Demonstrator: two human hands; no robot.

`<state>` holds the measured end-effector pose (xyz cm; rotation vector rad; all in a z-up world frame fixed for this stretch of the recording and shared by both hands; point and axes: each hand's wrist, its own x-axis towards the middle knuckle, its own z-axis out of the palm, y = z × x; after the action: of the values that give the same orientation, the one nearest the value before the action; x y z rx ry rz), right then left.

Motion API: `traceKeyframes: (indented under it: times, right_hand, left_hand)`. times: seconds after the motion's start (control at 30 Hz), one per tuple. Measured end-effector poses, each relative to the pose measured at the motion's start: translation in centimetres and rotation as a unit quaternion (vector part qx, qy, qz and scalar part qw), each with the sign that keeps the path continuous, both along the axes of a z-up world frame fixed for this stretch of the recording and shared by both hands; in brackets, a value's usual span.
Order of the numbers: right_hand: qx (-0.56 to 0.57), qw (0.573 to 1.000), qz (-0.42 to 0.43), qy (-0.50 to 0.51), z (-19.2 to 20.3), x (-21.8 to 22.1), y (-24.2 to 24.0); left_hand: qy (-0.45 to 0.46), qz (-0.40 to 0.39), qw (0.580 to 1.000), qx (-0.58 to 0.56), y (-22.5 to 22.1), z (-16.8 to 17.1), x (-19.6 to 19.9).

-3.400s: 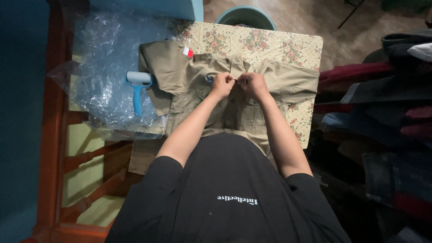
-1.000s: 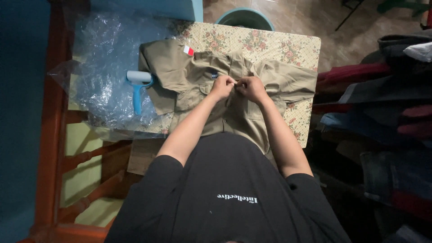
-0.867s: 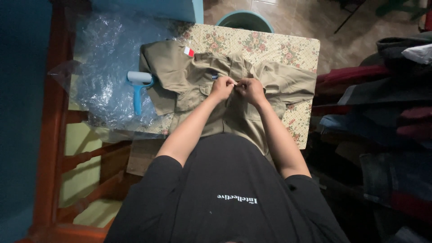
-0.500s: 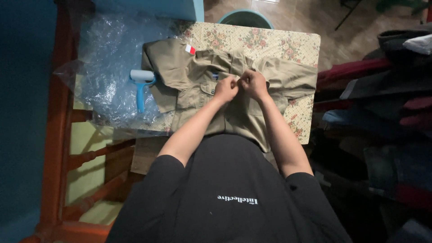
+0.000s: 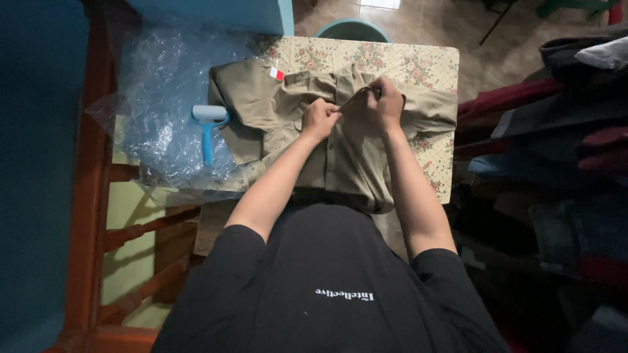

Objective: The person unfolds a tan shirt on a table, uses a lint roller to clean the fabric, and then buttons the front of the shirt.

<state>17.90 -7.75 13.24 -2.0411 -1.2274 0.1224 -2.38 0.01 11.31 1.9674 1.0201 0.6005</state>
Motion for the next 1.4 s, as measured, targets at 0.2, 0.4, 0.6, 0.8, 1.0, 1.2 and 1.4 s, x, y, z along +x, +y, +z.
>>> traceKeyframes:
  times: [0.2,0.4,0.6,0.8,1.0,1.2,1.4]
  right_hand:
    - [-0.143,0.938,0.119,-0.293,2.3,-3.6,-1.4]
    - [-0.202,0.914,0.228,-0.269,-2.8,-5.9,-2.9]
    - [-0.147,0.948,0.207,-0.190,-6.7,-4.8,-3.1]
    - [-0.263,0.945,0.191,0.041,-3.6,-5.4,-3.5]
    - [-0.250,0.946,0.195,0.070,-1.1,-5.7,-3.3]
    - [-0.230,0.955,0.170,0.083,-1.7,-5.3,-2.7]
    - [-0.227,0.951,0.152,0.148,-2.0,-4.6,-2.6]
  left_hand:
    - [0.126,-0.089,0.987,0.051,-0.4,-4.7,0.2]
    - [0.164,-0.114,0.979,0.027,-1.2,-6.3,-0.2]
    - [0.089,-0.110,0.986,-0.084,-1.2,-7.4,-0.3]
    - [0.087,-0.090,0.977,-0.175,-0.1,-8.9,-0.1]
    - [0.086,-0.076,0.977,-0.181,1.1,-10.2,0.3]
    - [0.094,-0.071,0.986,-0.118,0.8,-9.1,0.5]
    - [0.052,-0.082,0.984,-0.148,0.3,-8.4,-0.1]
